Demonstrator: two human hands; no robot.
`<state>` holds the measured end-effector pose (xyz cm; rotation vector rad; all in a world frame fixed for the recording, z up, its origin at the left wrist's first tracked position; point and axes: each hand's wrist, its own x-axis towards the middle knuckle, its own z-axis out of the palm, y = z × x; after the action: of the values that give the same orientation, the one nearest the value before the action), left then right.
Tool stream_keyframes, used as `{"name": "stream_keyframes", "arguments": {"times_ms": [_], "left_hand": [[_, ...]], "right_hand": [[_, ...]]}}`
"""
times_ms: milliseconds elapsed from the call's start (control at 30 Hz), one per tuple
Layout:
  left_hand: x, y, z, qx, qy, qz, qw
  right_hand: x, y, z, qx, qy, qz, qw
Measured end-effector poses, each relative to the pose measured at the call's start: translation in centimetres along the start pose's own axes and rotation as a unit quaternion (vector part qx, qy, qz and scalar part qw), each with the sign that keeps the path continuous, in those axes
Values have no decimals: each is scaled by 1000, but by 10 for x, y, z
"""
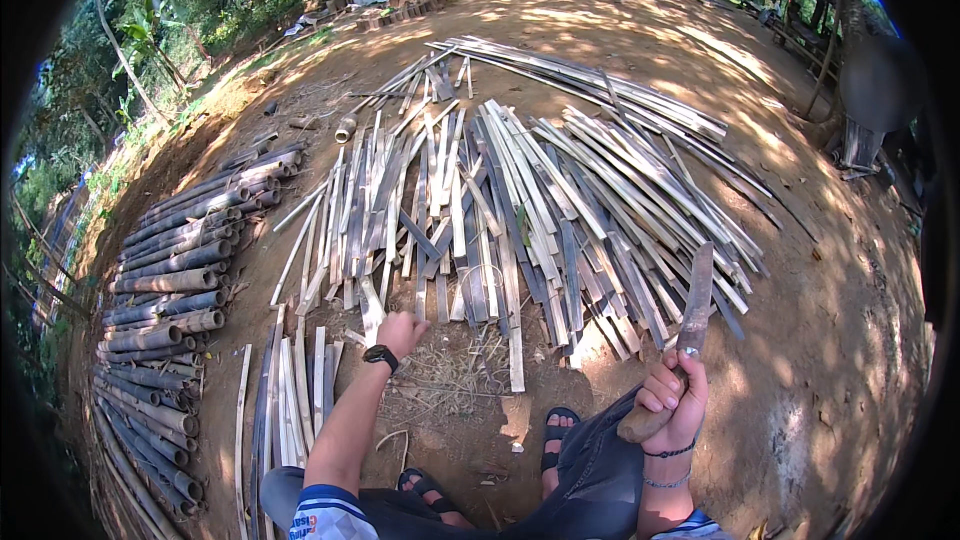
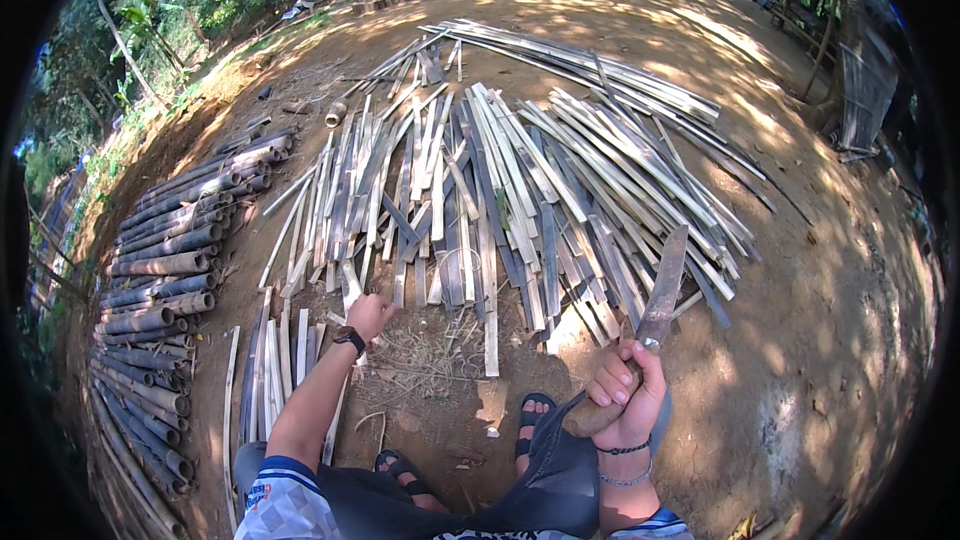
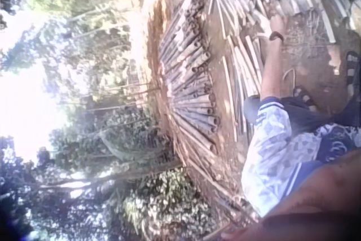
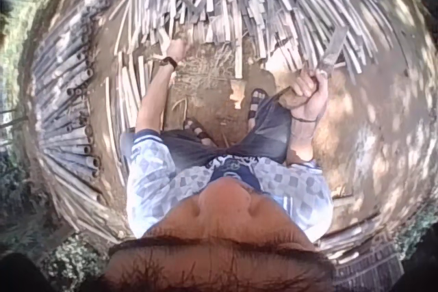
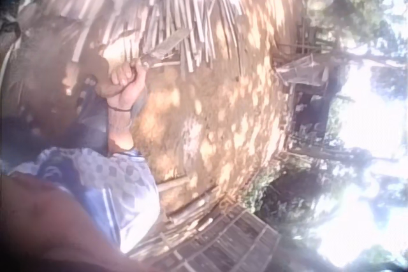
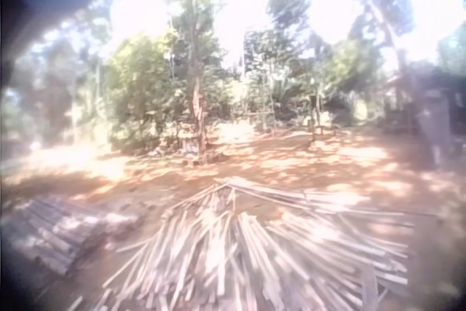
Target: The person shaves and scrapes bamboo strips using a knife while sitting on the ground.
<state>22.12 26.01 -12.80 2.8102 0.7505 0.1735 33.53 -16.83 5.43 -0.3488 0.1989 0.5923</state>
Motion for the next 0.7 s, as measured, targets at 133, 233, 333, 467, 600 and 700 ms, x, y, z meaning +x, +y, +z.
{"name": "stream_keyframes", "arguments": {"times_ms": [133, 233, 333, 467, 600, 700], "left_hand": [[40, 99, 64, 77, -156, -11, 985], [67, 117, 105, 70, -127, 73, 987], [117, 143, 126, -33, -79, 19, 996], [189, 144, 153, -174, -121, -141, 967], [236, 118, 219, -193, -53, -191, 961], [249, 161, 242, -109, 14, -190, 976]], "right_hand": [[-2, -6, 2, 16, 4, 11, 1000], [-2, -5, 3, 18, -1, 40, 999], [-8, -9, 21, 59, 57, 45, 996], [-4, -5, 31, 100, -11, 16, 995], [7, 6, 39, 115, 43, -27, 992], [15, 12, 41, 103, 59, -54, 992]]}}
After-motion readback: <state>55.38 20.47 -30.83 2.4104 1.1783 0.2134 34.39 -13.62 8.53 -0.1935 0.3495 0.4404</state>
